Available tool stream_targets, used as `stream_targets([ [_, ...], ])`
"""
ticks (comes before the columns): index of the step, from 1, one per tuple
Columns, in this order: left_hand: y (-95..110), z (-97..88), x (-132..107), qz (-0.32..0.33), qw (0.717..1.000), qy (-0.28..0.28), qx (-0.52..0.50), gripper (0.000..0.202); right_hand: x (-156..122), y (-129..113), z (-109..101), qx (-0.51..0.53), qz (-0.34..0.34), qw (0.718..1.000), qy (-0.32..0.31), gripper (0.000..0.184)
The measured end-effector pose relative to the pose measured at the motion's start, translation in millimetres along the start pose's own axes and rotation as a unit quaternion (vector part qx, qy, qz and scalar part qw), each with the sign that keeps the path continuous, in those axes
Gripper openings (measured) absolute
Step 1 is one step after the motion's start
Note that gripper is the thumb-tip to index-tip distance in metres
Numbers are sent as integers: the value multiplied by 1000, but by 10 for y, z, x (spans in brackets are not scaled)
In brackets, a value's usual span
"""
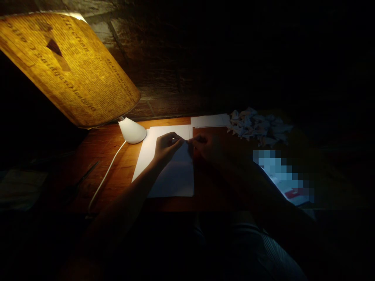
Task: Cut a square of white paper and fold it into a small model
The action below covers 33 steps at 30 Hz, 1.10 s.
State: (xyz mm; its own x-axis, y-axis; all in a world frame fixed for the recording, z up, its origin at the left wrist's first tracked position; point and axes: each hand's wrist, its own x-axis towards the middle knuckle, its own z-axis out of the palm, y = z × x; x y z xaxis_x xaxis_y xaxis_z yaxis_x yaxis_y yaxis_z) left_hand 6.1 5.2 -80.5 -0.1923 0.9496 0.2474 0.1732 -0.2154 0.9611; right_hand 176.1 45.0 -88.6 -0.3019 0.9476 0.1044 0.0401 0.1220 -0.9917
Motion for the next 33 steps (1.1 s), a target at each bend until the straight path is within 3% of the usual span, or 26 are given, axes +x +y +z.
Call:
stream_targets([
  [8, -20, 8, 47, -31, 997, 25, -59, 42, 20, -9, -20, 34, -12, 999, 19, 19],
  [17, -5, 34, 53, -59, 986, 35, -155, 38, 49, 44, -2, 49, -6, 998, 45, 23],
  [22, 0, 26, 58, -74, 979, 55, -182, 39, 44, 34, 2, 62, 17, 998, 15, 24],
  [28, -92, -110, 123, -73, 967, 126, -208, 41, 3, 57, -5, 39, 34, 990, -130, 40],
  [33, -125, -128, 136, -64, 967, 118, -218, 43, 11, 72, 5, -7, 35, 993, -110, 33],
])
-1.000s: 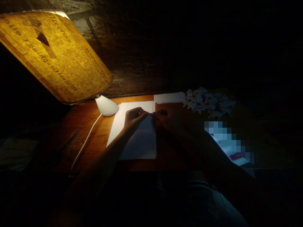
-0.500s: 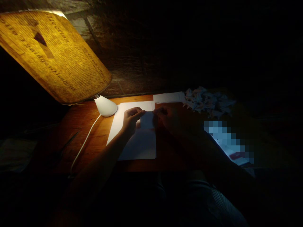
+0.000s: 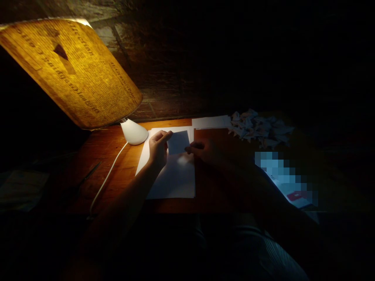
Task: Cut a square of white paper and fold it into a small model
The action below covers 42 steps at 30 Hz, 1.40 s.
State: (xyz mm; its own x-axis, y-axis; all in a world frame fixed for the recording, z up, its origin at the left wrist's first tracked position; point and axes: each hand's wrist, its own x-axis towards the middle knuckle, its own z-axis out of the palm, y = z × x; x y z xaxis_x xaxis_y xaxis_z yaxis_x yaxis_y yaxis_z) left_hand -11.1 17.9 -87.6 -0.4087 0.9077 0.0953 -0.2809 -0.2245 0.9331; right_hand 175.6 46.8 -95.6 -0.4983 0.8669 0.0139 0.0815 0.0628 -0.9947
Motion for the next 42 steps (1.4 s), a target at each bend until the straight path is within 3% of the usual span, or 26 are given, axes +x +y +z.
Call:
stream_targets([
  [8, -4, 17, -8, 6, 1000, -14, -14, 47, 45, -24, -20, 29, 0, 999, 42, 28],
  [17, -39, -16, 22, 37, 999, -3, 36, 36, -21, -63, -26, 7, 13, 1000, 25, 24],
  [22, -55, -5, -3, 23, 996, -50, 64, 35, -74, -176, -53, 90, 22, 996, 15, 29],
  [31, -10, 62, -114, -11, 978, -168, 124, 44, 32, -117, -137, 73, -8, 986, 150, 40],
  [37, 33, 98, -136, 23, 969, -193, 154, 42, 25, -124, -185, 98, -3, 987, 124, 35],
  [42, 43, 104, -166, -30, 947, -276, 164, 46, -29, -222, -180, 67, -14, 996, 53, 25],
])
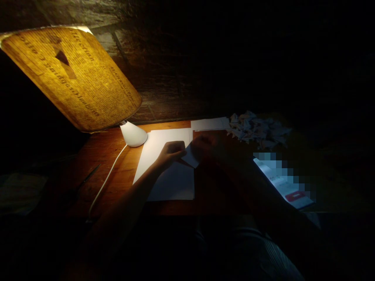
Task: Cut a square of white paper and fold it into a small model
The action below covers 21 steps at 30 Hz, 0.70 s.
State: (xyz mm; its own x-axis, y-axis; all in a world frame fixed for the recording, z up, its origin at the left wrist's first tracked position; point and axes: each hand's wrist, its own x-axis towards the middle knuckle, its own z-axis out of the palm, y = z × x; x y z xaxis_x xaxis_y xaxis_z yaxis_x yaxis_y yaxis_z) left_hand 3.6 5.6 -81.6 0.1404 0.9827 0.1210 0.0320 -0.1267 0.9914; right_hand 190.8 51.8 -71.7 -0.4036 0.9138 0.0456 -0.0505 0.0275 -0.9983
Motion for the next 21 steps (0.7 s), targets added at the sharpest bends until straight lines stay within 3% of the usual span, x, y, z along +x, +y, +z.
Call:
stream_targets([
  [3, -20, -4, -15, -3, 999, -29, 27, 44, -22, -32, 5, -48, -12, 999, -4, 21],
  [10, -14, -11, -4, 56, 996, 3, 74, 35, -32, -15, 38, -49, -14, 999, 4, 20],
  [21, -34, -10, 21, 39, 997, 61, 6, 34, -33, 36, 81, 28, 24, 998, 54, 21],
])
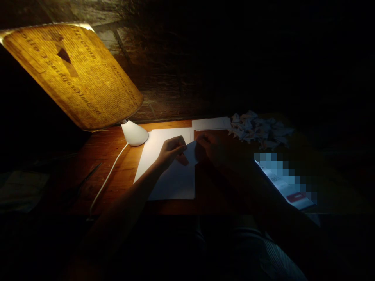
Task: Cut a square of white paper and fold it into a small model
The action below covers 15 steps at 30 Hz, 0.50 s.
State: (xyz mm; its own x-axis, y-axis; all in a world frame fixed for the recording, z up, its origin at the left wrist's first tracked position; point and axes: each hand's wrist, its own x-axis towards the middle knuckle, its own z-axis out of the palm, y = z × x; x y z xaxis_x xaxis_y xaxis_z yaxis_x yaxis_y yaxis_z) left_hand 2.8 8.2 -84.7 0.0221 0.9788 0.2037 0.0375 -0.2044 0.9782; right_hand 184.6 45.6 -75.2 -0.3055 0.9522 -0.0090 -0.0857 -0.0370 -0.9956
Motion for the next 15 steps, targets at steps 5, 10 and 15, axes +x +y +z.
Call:
stream_targets([
  [5, -7, -27, 3, 1, 1000, 18, -8, 29, -5, -5, -13, 9, 33, 999, -17, 20],
  [10, 35, 13, -17, -20, 999, 9, -26, 30, 1, -36, -7, -18, 20, 999, -26, 24],
  [15, 43, 5, -5, 4, 999, 37, -7, 31, 38, -30, -42, -16, 24, 1000, 13, 33],
])
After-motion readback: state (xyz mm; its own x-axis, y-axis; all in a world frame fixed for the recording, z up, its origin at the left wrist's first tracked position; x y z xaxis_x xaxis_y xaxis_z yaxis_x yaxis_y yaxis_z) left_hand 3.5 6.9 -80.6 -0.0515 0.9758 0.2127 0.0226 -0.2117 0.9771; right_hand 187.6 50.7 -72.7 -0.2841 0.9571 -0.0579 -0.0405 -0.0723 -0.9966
